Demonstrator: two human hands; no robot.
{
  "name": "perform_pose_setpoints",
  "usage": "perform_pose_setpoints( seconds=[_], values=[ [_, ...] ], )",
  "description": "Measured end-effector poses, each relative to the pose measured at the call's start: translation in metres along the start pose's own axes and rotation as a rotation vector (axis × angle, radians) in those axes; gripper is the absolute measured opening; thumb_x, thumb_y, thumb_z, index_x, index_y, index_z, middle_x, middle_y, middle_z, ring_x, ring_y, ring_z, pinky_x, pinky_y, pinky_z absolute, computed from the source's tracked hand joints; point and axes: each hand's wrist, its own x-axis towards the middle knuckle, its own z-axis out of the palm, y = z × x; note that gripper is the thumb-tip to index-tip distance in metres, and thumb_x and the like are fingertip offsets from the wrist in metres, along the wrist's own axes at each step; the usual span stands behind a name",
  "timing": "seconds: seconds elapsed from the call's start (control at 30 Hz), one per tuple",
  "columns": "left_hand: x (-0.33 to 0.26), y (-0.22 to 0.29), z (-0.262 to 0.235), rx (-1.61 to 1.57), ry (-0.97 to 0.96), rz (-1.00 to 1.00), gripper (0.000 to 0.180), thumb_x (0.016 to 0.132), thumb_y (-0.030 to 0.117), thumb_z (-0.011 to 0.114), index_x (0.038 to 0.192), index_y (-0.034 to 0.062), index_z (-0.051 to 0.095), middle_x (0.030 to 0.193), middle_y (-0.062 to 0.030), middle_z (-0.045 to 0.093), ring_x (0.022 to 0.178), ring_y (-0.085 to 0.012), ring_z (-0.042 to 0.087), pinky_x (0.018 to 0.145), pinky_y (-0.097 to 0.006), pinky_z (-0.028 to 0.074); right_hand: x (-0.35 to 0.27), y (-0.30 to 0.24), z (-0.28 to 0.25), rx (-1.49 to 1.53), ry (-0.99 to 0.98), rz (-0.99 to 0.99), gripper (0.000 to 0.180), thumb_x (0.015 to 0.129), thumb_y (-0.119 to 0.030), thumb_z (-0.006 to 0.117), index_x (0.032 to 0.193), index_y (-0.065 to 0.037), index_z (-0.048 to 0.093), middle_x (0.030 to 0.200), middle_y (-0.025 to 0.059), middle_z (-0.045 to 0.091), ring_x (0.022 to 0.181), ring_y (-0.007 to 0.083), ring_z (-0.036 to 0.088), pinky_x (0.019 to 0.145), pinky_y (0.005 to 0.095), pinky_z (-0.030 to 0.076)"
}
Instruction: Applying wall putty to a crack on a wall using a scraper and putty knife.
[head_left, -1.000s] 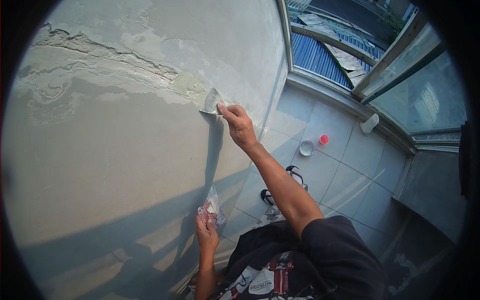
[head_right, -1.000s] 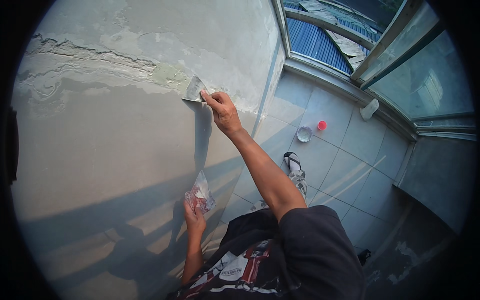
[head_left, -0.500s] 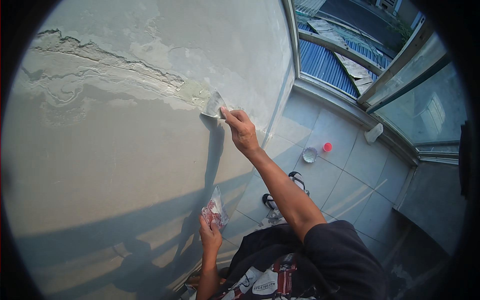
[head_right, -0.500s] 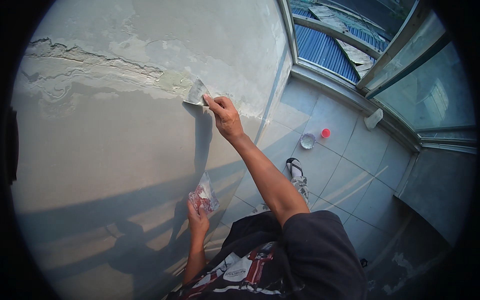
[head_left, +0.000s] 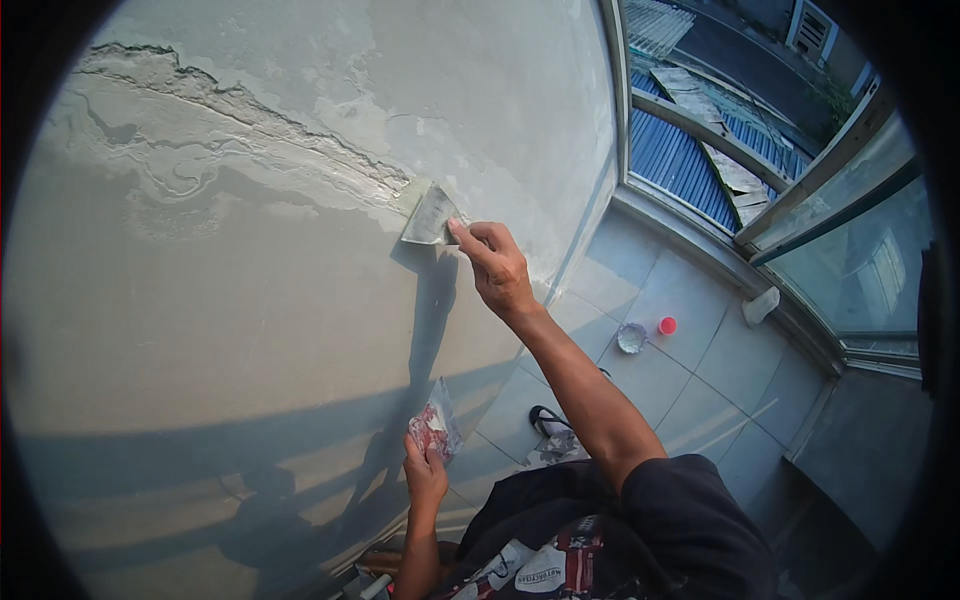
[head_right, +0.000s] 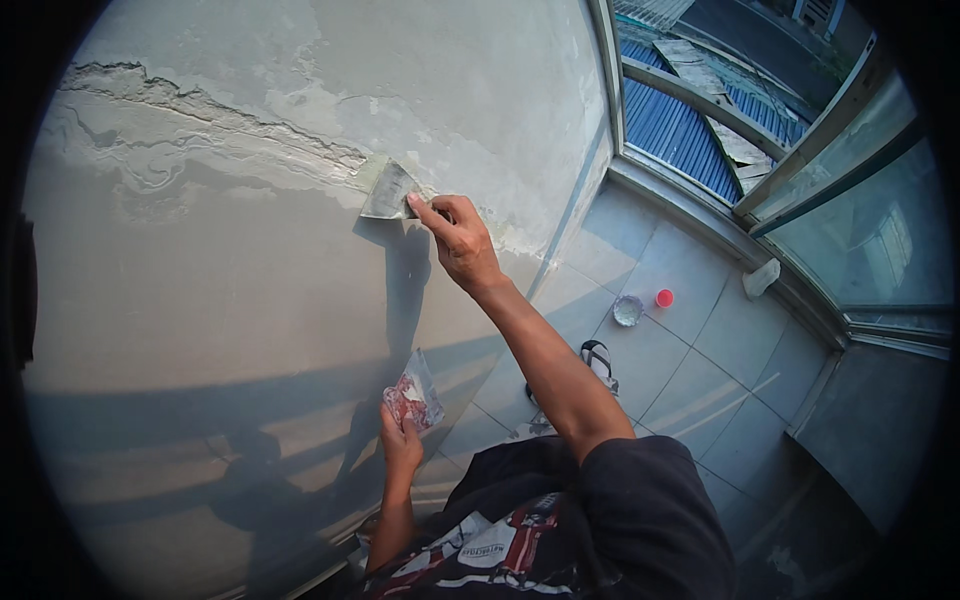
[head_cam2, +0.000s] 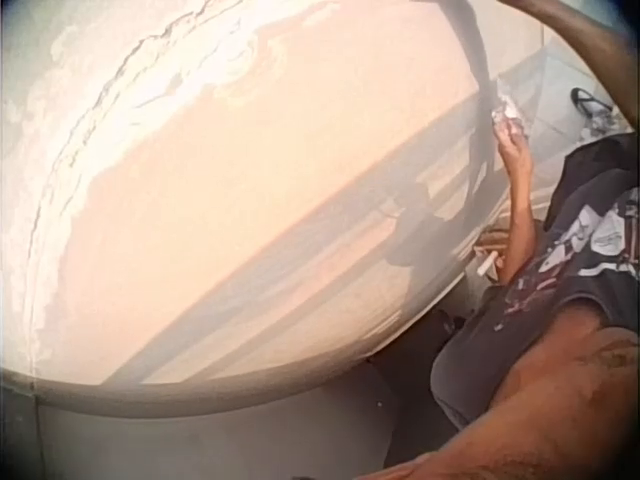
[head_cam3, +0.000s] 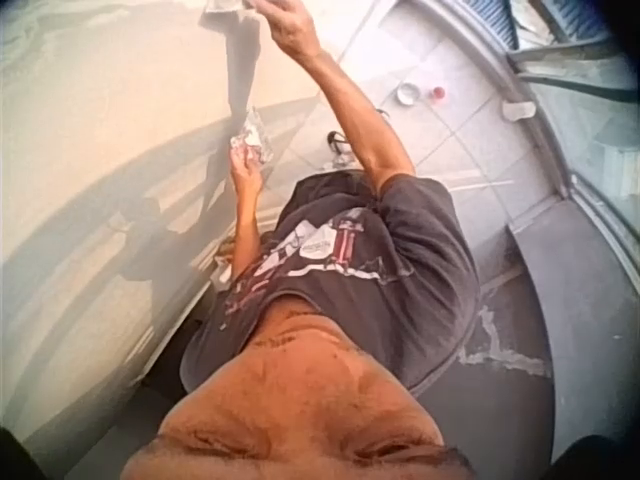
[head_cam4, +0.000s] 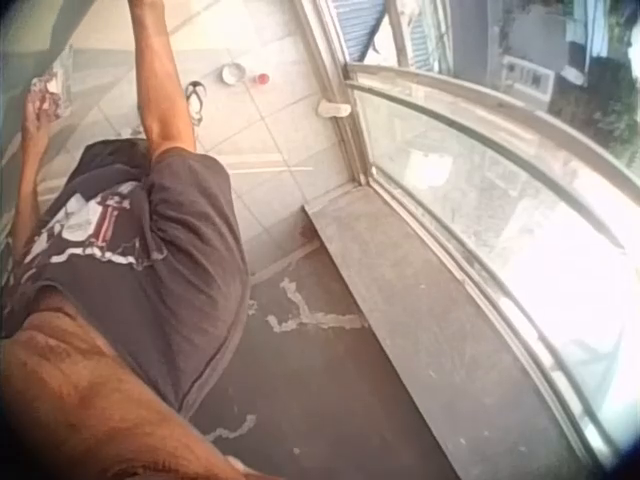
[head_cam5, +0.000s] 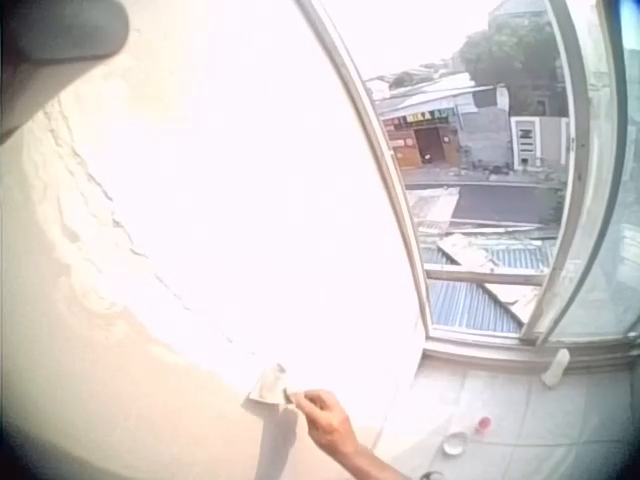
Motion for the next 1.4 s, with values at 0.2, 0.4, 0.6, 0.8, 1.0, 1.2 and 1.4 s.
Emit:
perform_pose_setpoints(
  seconds=[0.2,0.4,0.6,0.8,1.0,1.2,1.4],
  values=[
    [-0.002,0.009,0.001,-0.019,0.037,0.047,0.047,0.09,0.007,0.046,0.133,-0.009,0.038,0.101,-0.0329,0.063,0.096,-0.05,0.061,0.08,-0.047,0.049,-0.006,0.018,-0.004,-0.084,-0.054,-0.085,0.061,0.078,0.015,0.06,0.128,-0.02,0.063,0.095,0.0089,0.059,0.084,0.025,0.058,0.069,0.0336,0.052],
    [-0.001,0.01,0.004,-0.034,0.04,0.043,0.051,0.089,0.007,0.047,0.137,-0.0066,0.035,0.107,-0.0318,0.062,0.1,-0.0471,0.062,0.086,-0.045,0.048,-0.078,0.06,-0.028,-0.133,-0.171,0.172,0.062,0.078,0.015,0.057,0.129,-0.02,0.062,0.094,0.0117,0.059,0.085,0.0279,0.059,0.074,0.0343,0.051],
    [0.008,0.006,0.012,-0.128,0.003,-0.021,0.047,0.091,0.008,0.049,0.135,-0.005,0.039,0.115,-0.021,0.06,0.106,-0.0304,0.06,0.094,-0.036,0.045,-0.14,0.053,-0.07,0.558,-0.053,0.937,0.031,0.098,-0.004,0.052,0.127,-0.007,0.06,0.09,0.0051,0.063,0.074,0.0152,0.06,0.07,0.0277,0.051],
    [0.034,0.04,0.037,-0.818,-0.163,-0.166,0.048,0.089,0.001,0.047,0.137,-0.0015,0.038,0.125,-0.0146,0.055,0.114,-0.0234,0.057,0.098,-0.034,0.044,-0.159,0.012,-0.149,0.983,-0.123,1.132,0.029,0.102,-0.014,0.049,0.126,0.0,0.056,0.092,0.0037,0.062,0.071,0.0102,0.057,0.066,0.0236,0.047],
    [0.053,0.097,0.051,-1.321,-0.48,-0.267,0.049,0.088,-0.002,0.045,0.136,-0.0016,0.039,0.123,-0.0152,0.057,0.109,-0.024,0.061,0.095,-0.038,0.051,-0.134,-0.033,-0.196,0.561,-0.308,0.941,0.03,0.098,-0.003,0.049,0.126,-0.004,0.061,0.093,0.0037,0.061,0.076,0.0132,0.058,0.068,0.0256,0.048],
    [0.056,0.134,0.037,-1.444,-0.685,-0.274,0.044,0.093,0.001,0.046,0.137,-0.0011,0.04,0.12,-0.0143,0.06,0.106,-0.0237,0.064,0.091,-0.039,0.055,-0.087,-0.094,-0.207,-0.077,-0.519,0.283,0.061,0.079,0.014,0.054,0.131,-0.016,0.061,0.094,0.0094,0.061,0.081,0.0224,0.061,0.071,0.0319,0.051],
    [0.061,0.147,0.013,-1.518,-0.823,-0.14,0.044,0.094,0.0,0.048,0.138,-0.0018,0.038,0.123,-0.0149,0.059,0.11,-0.0233,0.062,0.093,-0.039,0.054,-0.066,-0.138,-0.204,-0.385,-0.616,-0.035,0.076,0.071,0.014,0.056,0.132,-0.031,0.06,0.087,0.0042,0.059,0.077,0.0219,0.058,0.069,0.0354,0.049]
  ],
)
